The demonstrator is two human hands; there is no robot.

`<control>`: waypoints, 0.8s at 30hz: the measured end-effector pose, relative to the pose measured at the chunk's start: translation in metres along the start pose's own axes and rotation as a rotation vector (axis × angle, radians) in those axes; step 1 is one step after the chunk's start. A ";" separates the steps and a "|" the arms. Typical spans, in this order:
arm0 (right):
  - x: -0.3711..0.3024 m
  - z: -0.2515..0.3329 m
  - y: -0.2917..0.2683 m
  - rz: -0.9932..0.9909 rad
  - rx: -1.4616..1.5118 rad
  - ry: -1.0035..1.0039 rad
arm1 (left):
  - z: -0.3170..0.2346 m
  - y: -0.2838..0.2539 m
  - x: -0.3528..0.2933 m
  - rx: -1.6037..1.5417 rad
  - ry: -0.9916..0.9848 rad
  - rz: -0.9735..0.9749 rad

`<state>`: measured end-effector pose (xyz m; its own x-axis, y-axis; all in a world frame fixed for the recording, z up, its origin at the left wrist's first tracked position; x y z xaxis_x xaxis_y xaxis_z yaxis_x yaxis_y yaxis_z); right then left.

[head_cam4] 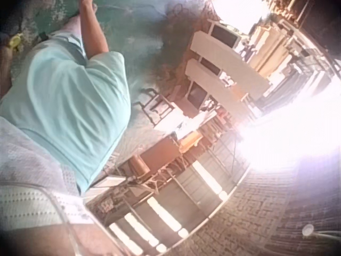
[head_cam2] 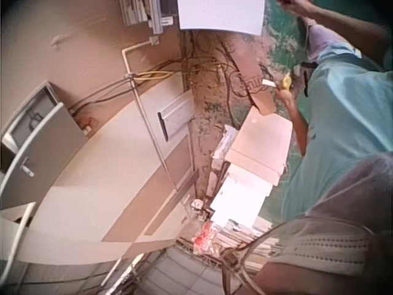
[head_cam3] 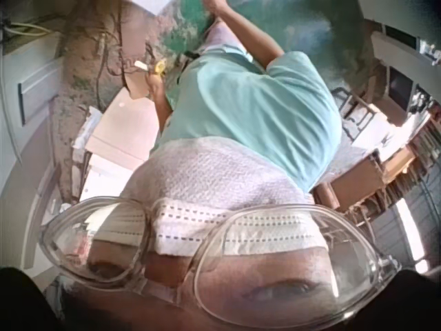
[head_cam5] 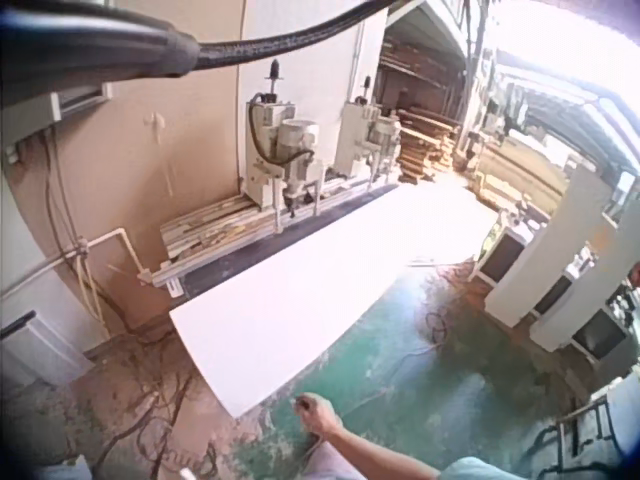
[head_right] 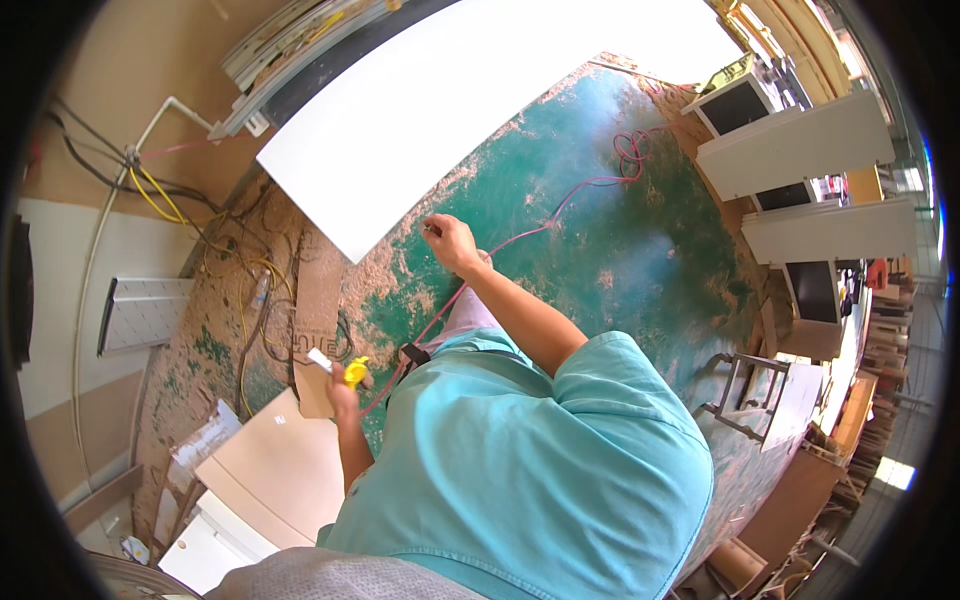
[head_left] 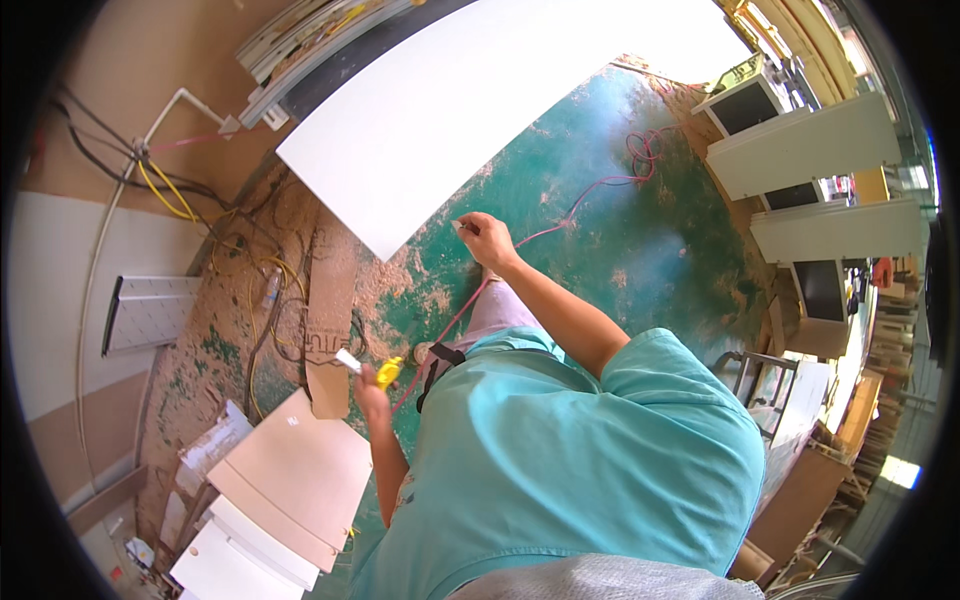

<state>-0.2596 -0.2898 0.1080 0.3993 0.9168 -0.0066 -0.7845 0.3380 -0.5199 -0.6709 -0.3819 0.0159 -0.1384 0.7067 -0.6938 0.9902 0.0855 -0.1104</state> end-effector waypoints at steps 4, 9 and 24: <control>0.017 -0.002 -0.042 0.076 0.065 -0.148 | -0.064 0.003 0.040 -0.141 0.003 -0.137; 0.015 -0.061 -0.111 0.075 0.122 -0.121 | -0.105 0.073 0.064 0.057 -0.073 -0.169; 0.270 -0.083 -0.009 0.591 -0.360 -0.649 | -0.189 0.282 0.025 -0.048 0.079 -0.259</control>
Point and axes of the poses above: each hand's wrist, its own x-axis towards the middle knuckle, its own y-axis out of the palm, z = x × y, the point moved 2 cm from there along x, towards the middle knuckle, and after that the axes turned 7 degrees about -y, right-handed, at the moved point
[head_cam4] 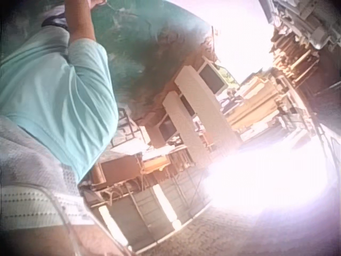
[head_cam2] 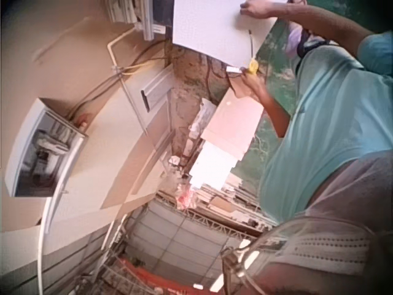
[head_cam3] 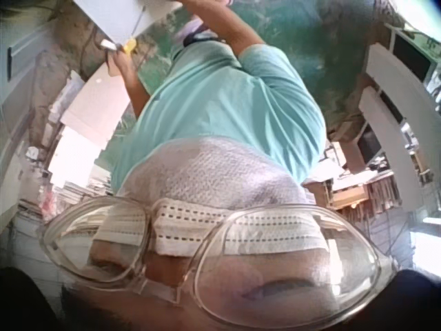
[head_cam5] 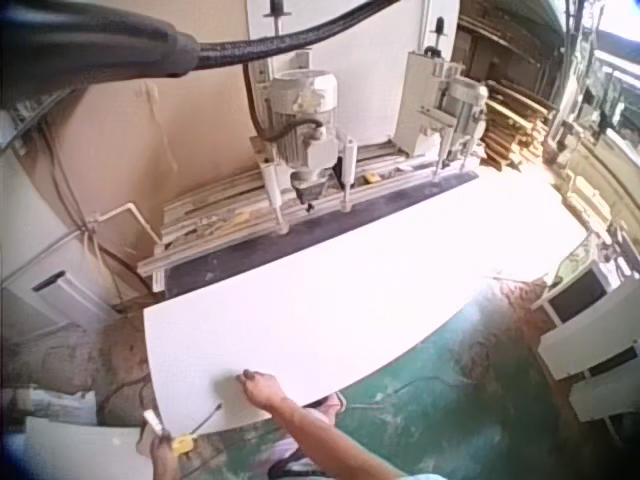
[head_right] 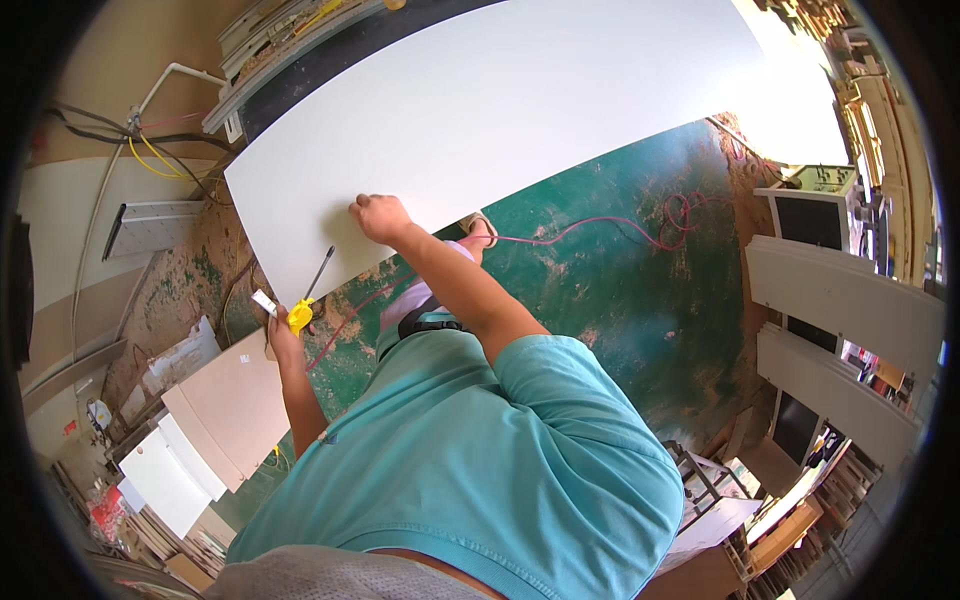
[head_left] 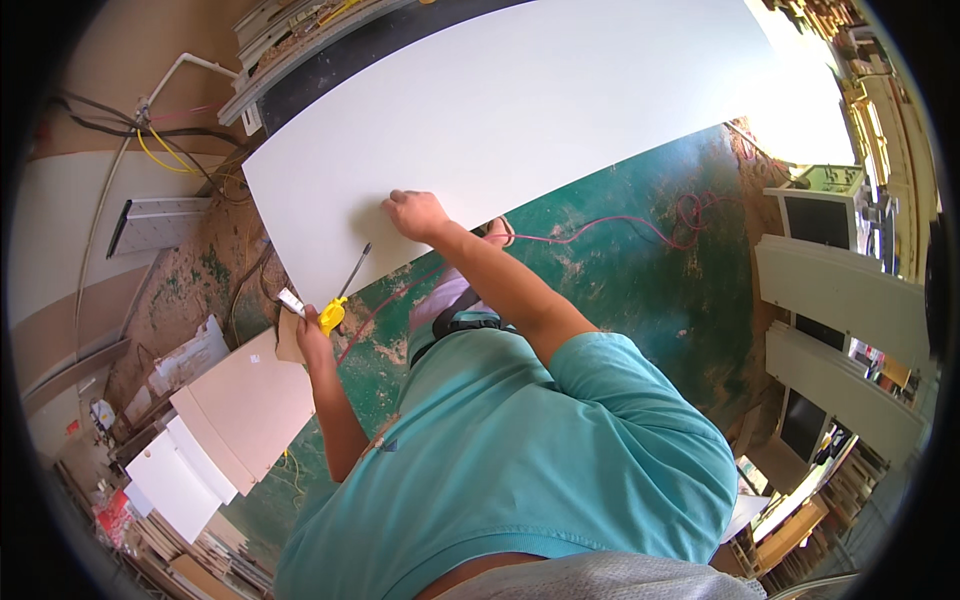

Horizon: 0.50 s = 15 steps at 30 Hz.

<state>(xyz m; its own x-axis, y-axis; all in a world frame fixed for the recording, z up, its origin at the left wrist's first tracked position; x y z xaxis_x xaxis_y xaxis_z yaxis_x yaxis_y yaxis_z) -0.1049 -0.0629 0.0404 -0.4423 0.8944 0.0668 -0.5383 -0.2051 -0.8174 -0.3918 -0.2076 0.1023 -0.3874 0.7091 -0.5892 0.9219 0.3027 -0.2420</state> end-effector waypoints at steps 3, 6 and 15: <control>0.043 -0.132 -0.068 -0.214 -0.158 0.152 | 0.008 0.019 -0.008 0.126 -0.136 -0.119; -0.014 -0.322 -0.208 -0.524 -0.214 0.541 | -0.017 0.057 0.000 0.219 -0.292 -0.167; -0.023 -0.259 -0.172 -0.378 -0.171 0.240 | -0.026 0.131 0.013 0.009 -0.233 -0.269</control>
Point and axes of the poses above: each hand's wrist, its own x-axis towards the middle knuckle, its own y-axis out of the palm, z = x × y, the point moved 2 cm from there along x, towards the middle knuckle, and after that the axes turned 7 degrees about -y, right-handed, at the moved point
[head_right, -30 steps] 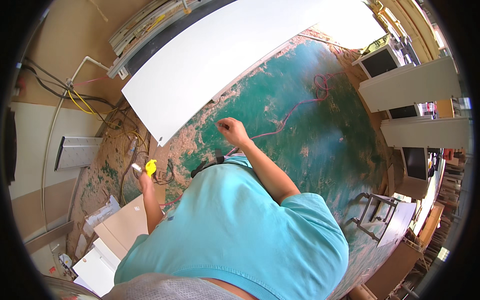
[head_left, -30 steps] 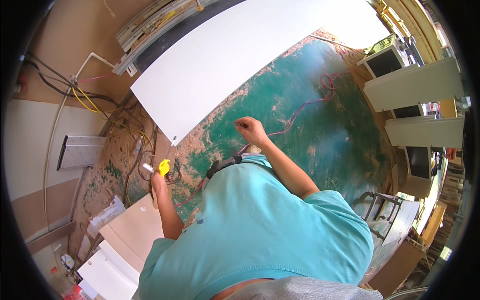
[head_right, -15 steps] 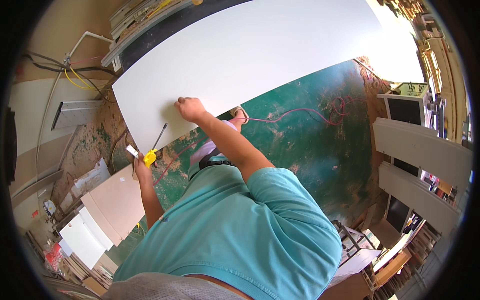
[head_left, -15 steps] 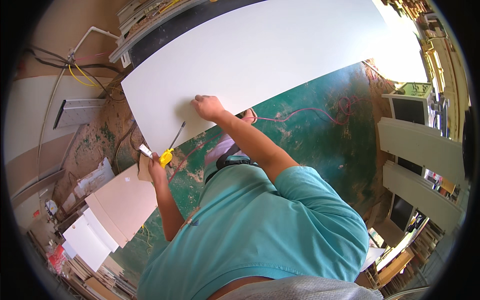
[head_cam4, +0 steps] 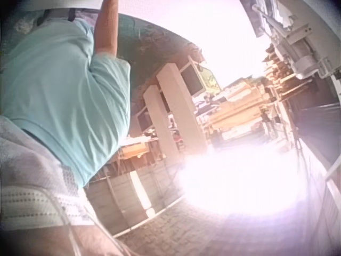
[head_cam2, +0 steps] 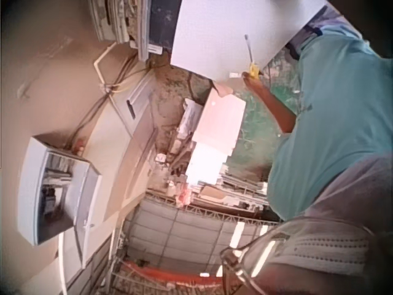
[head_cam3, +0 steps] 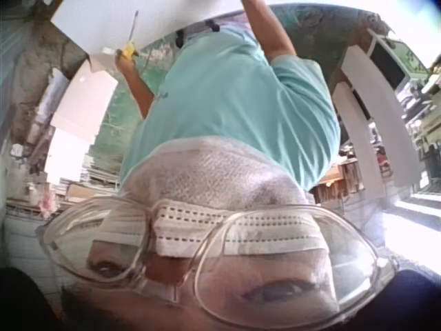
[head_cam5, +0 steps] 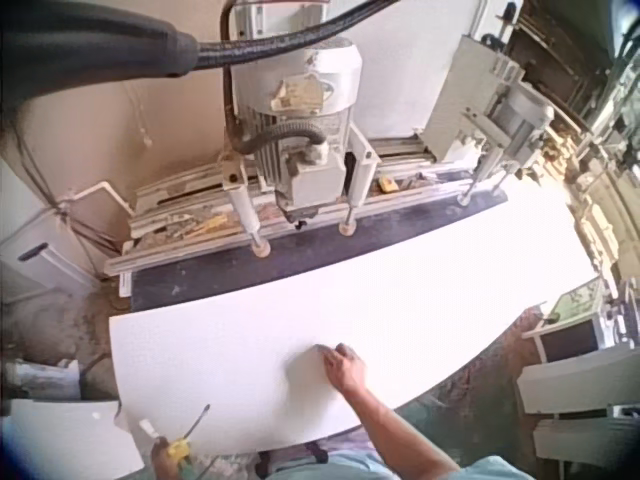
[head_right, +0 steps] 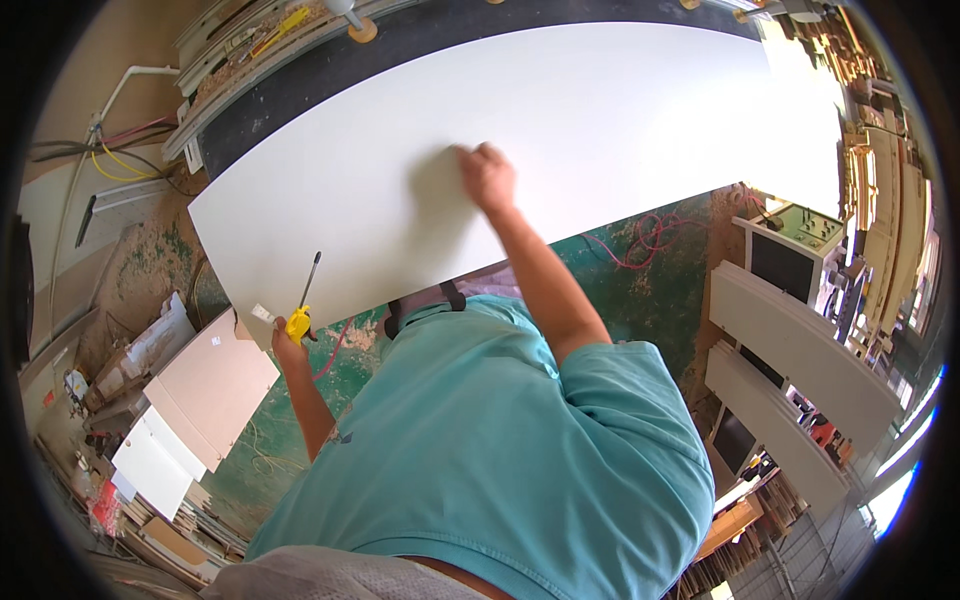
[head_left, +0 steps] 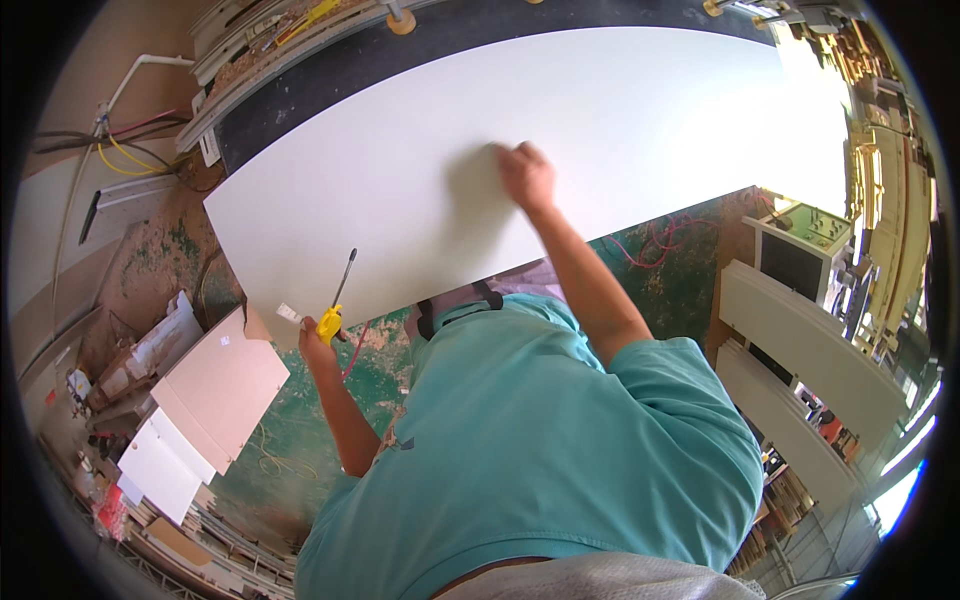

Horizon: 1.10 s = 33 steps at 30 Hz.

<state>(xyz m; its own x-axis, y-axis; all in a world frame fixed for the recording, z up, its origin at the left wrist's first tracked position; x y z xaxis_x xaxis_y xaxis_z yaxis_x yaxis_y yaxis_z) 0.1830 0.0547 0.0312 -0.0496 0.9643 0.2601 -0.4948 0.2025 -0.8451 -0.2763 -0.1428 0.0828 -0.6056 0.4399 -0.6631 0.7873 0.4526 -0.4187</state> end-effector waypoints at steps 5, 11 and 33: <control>-0.016 0.154 0.060 0.727 0.299 -0.633 | -0.031 0.054 -0.039 -0.151 0.036 0.108; 0.112 0.008 0.031 0.414 0.192 -0.143 | -0.022 0.111 -0.071 -0.079 0.036 0.152; 0.067 -0.673 -0.352 -0.130 -0.149 0.116 | -0.028 0.487 -0.333 0.440 0.046 0.177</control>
Point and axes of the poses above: each hand's wrist, its own x-axis towards the middle knuckle, its own y-axis out of the palm, z = x × y, the point moved 2 cm from there along x, towards the middle knuckle, and after that the axes turned 7 degrees about -y, right-handed, at the moved point
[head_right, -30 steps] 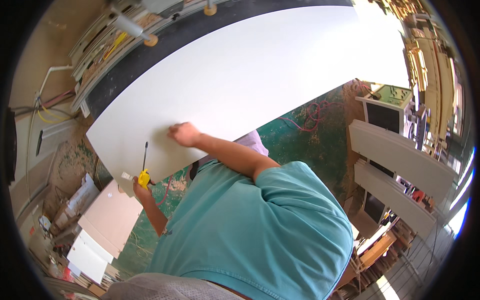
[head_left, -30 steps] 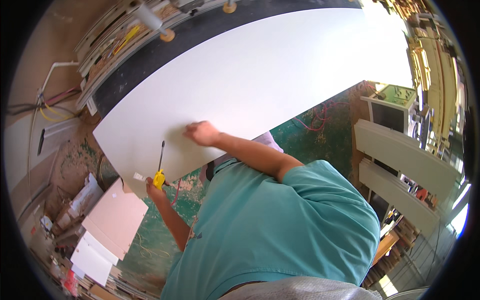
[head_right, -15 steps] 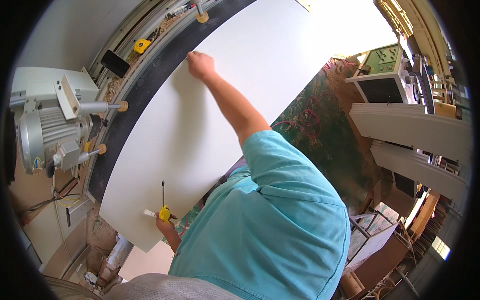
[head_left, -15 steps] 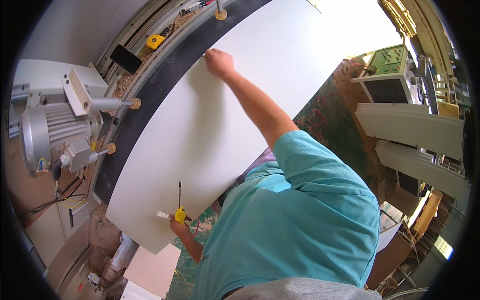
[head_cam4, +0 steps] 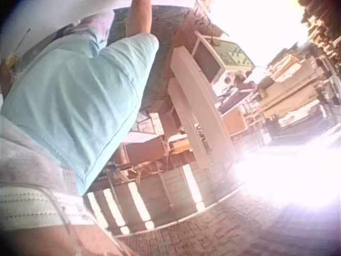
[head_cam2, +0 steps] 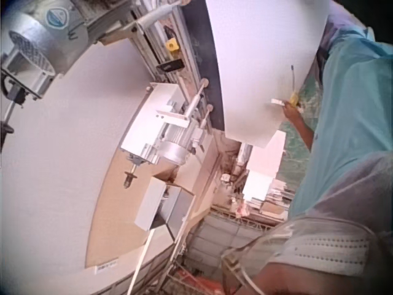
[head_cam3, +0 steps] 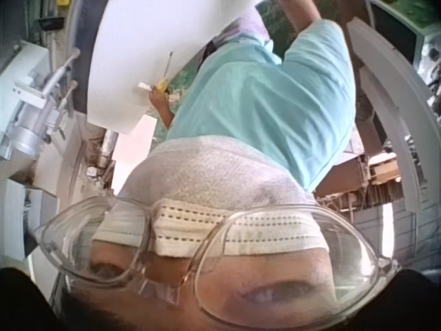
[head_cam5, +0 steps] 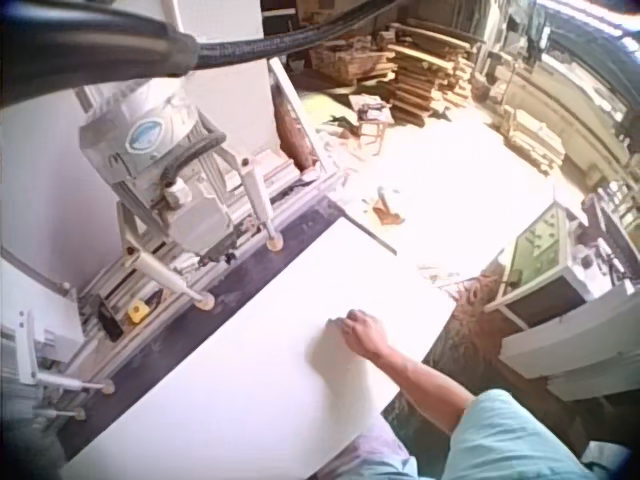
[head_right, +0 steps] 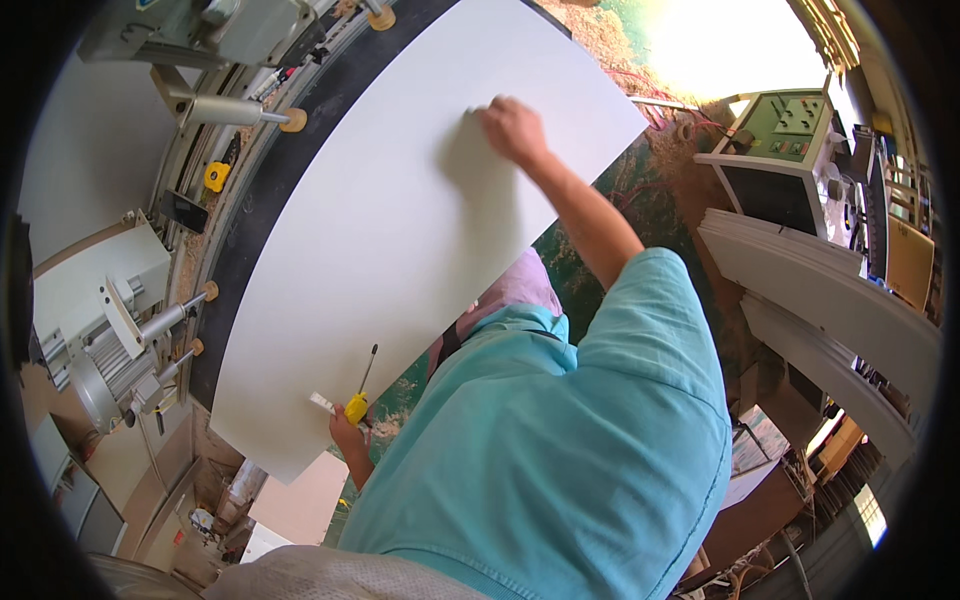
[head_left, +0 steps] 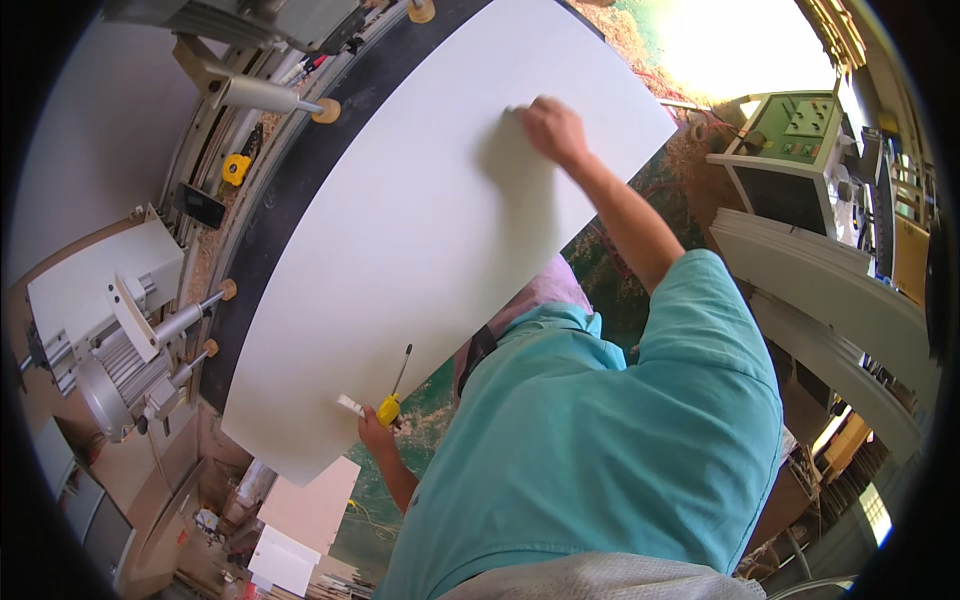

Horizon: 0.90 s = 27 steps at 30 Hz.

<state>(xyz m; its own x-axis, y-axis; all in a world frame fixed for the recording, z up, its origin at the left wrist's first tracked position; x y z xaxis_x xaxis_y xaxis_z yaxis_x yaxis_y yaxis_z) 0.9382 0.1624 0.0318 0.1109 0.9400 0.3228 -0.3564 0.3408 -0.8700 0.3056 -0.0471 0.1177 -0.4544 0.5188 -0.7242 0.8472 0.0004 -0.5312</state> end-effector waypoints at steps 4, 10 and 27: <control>-0.084 0.133 -0.003 0.284 0.403 -0.369 | -0.023 0.028 -0.007 -0.131 0.026 0.164; -0.006 -0.067 -0.042 -0.037 0.100 0.320 | -0.026 0.063 -0.007 -0.122 0.087 0.225; 0.351 0.253 -0.279 -0.599 -0.389 -0.897 | -0.083 0.069 -0.045 -0.675 0.249 0.080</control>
<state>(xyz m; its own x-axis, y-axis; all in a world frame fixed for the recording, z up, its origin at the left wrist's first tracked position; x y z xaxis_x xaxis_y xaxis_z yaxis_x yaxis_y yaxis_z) 0.8422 0.3922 0.4821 -0.5910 0.3263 0.7377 -0.1415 0.8584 -0.4931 0.4076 0.0005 0.1504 -0.3756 0.7189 -0.5849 0.8972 0.4402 -0.0350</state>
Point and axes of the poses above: each hand's wrist, its own x-axis towards the middle knuckle, its own y-axis out of the palm, z = x × y, the point moved 2 cm from there along x, towards the middle knuckle, and after that the axes turned 7 degrees about -y, right-handed, at the moved point
